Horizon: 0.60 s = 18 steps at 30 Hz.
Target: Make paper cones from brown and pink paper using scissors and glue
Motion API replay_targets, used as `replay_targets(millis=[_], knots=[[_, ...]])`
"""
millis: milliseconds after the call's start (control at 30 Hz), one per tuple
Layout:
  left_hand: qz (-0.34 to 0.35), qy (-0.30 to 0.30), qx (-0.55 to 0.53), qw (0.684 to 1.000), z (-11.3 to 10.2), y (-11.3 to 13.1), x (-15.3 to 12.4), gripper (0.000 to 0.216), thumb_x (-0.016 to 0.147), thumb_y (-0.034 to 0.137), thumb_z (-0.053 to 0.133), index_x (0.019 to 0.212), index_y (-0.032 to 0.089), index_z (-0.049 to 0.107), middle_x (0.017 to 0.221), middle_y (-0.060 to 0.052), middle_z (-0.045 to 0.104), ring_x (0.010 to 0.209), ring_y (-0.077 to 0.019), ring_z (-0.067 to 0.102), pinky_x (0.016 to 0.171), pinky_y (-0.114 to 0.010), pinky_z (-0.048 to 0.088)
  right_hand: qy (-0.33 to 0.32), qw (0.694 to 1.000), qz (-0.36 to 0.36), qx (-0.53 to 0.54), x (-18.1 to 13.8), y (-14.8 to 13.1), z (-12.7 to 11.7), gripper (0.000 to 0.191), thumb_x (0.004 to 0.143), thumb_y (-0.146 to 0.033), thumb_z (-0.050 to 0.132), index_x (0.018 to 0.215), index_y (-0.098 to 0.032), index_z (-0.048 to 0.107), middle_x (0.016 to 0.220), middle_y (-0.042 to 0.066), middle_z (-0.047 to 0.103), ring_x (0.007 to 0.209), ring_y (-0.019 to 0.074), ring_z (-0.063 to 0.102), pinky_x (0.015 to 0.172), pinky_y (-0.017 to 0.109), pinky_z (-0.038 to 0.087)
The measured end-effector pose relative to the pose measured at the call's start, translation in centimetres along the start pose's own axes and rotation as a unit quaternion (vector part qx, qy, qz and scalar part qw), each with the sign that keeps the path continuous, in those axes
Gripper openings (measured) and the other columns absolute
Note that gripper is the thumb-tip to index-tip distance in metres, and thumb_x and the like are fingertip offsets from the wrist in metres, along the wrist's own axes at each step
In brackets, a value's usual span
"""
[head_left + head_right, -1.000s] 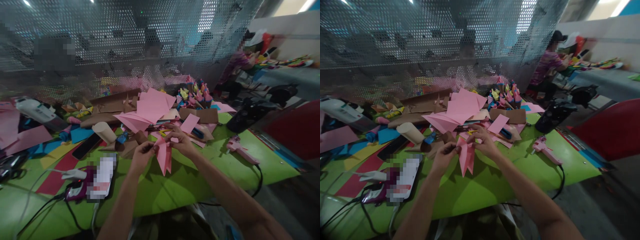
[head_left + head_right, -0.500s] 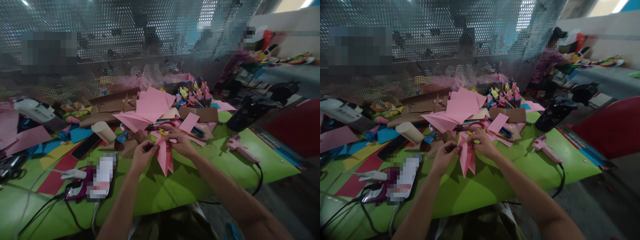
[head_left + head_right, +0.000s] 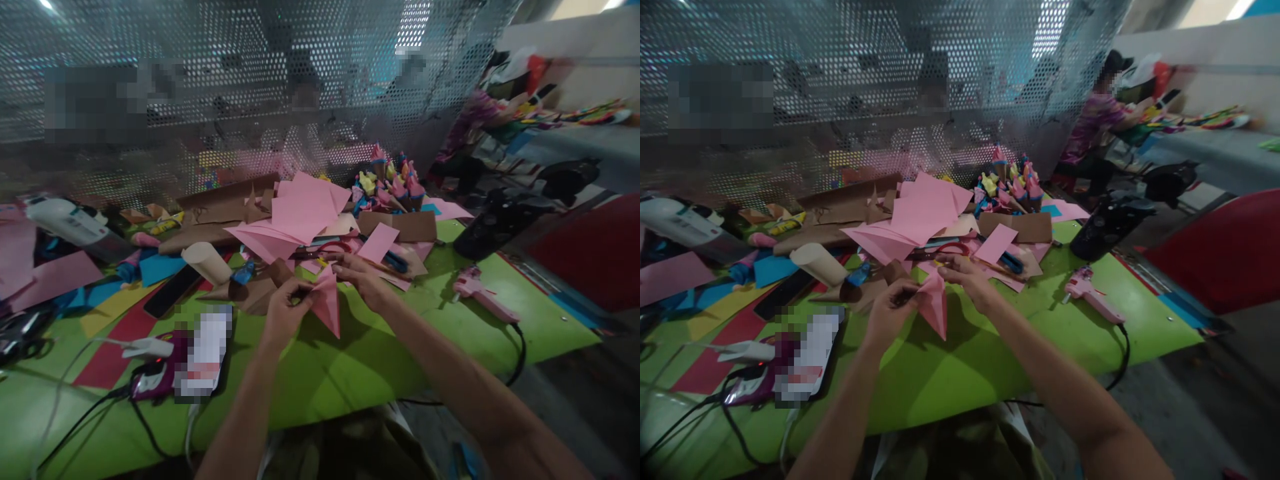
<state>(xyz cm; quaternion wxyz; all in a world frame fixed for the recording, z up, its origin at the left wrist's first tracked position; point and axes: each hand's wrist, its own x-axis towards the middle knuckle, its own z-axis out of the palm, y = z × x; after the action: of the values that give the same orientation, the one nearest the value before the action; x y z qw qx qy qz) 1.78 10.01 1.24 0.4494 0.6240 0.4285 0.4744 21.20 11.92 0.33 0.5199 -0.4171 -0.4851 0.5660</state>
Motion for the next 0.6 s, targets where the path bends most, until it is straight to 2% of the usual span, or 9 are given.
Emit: replay_targets(millis=[100,200,433,600], knots=[[0.046,-0.021,0.031,0.998,0.1,-0.1,0.0,0.008,0.077,0.028,0.074,0.076,0.021,0.073,0.084,-0.005,0.072,0.082,-0.0187,0.065,0.075,-0.028,0.05,-0.008,1.0,0.021,-0.004,0.1,0.2,0.1,0.03,0.067,-0.041,0.081,0.086,-0.021,0.071,0.082,0.001,0.067,0.078,0.0169,0.058,0.07,0.029,0.045],[0.066,-0.034,0.056,0.996,0.2,-0.3,-0.1,0.005,0.078,0.025,0.072,0.079,0.021,0.074,0.086,-0.005,0.072,0.083,-0.019,0.066,0.076,-0.028,0.05,-0.002,1.0,0.018,-0.002,0.2,0.2,0.1,0.027,0.062,-0.038,0.083,0.068,-0.02,0.063,0.068,-0.002,0.06,0.067,0.0143,0.053,0.065,0.028,0.041],[0.04,-0.039,0.068,0.996,0.2,-1.1,-0.2,0.012,0.079,0.026,0.072,0.09,0.022,0.076,0.093,-0.006,0.076,0.086,-0.0206,0.069,0.081,-0.031,0.053,0.014,1.0,0.018,-0.014,-0.1,0.0,0.4,0.017,0.061,-0.028,0.078,0.068,-0.021,0.064,0.069,-0.002,0.063,0.068,0.0152,0.055,0.07,0.03,0.042],[0.067,-0.049,0.091,0.992,0.2,-1.2,-0.1,0.01,0.08,0.022,0.069,0.087,0.022,0.076,0.094,-0.007,0.077,0.087,-0.0212,0.07,0.081,-0.032,0.053,0.015,0.998,0.025,-0.051,-0.2,-0.2,0.7,0.035,0.064,-0.045,0.08,0.058,-0.02,0.055,0.06,-0.003,0.054,0.06,0.0133,0.049,0.06,0.027,0.036]])
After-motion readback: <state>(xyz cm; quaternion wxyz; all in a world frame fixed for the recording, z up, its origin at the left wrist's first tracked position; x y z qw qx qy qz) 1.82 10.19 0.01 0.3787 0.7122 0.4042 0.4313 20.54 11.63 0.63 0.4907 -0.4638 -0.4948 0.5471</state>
